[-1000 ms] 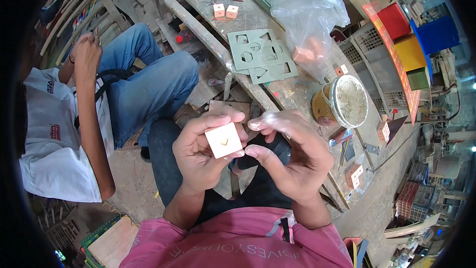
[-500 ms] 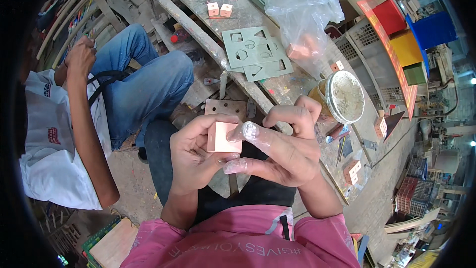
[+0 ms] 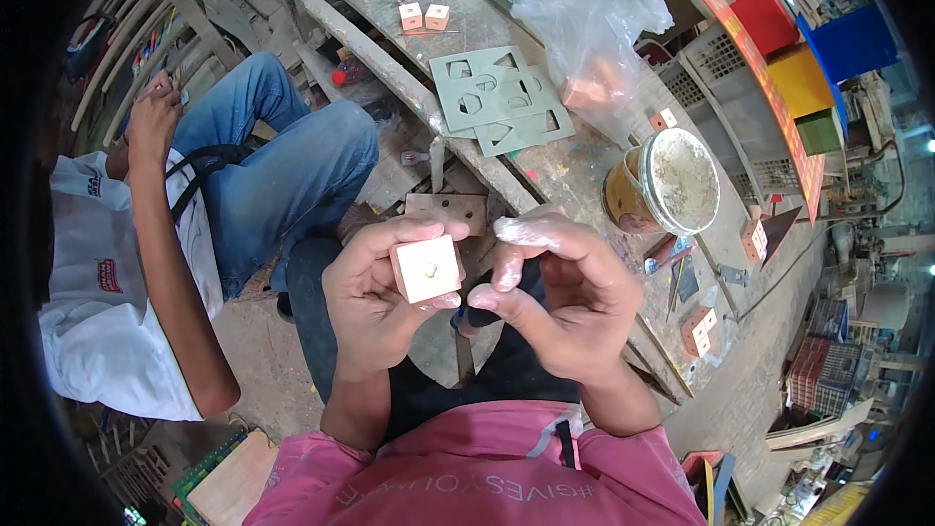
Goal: The person inserts a small wooden dowel into a pre-drilled hole in a pink wooden block. They then use a sanding block to smooth the surface of the block, focusing on the area around the dowel.
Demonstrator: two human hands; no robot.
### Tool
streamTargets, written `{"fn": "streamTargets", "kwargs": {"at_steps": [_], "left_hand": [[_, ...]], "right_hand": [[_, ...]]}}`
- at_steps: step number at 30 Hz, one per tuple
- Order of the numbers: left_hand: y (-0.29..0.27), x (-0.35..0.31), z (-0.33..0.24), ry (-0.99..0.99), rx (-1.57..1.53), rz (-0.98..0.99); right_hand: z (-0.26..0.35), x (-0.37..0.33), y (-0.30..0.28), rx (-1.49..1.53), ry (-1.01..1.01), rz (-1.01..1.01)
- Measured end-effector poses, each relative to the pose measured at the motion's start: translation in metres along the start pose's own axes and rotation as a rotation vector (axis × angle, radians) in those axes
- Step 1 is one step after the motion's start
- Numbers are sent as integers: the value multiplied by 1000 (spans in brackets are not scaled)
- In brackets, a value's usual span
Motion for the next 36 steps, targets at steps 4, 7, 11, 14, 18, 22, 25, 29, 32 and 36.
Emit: {"fn": "streamTargets", "kwargs": {"at_steps": [4,7,11,14,18,22,25,29,32,36], "left_hand": [[2,1,0,-24,-33,-12],[3,5,-4,32,41,1],[0,4,-4,16,155,16],[-2,1,-1,33,146,-3],[-1,-1,6,8,-10,-18],[3,-1,7,-39,-138,-20],[4,-2,6,-36,-121,-32],[2,0,-1,-9,13,-1],[1,-1,-4,-5,18,-29],[1,1,-16,7,206,6]], "right_hand": [[9,2,3,-90,-127,-21],[24,4,10,-284,-252,-12],[33,-2,19,-658,-459,17],[28,-10,17,-628,-369,23],[2,-12,8,101,-121,105],[6,-19,4,-163,-238,-71],[21,-15,13,-441,-338,-65],[23,-7,15,-687,-334,-66],[26,-7,21,-811,-340,-52],[30,-7,24,-974,-315,-11]]}}
Point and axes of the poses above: each hand's wrist, its own x-axis towards the middle knuckle, its own y-axis out of the palm, z = x × y, the point moved 8 cm from there along x, towards the middle knuckle, and after that the axes turned 8 degrees about y, right-handed, at the moved point
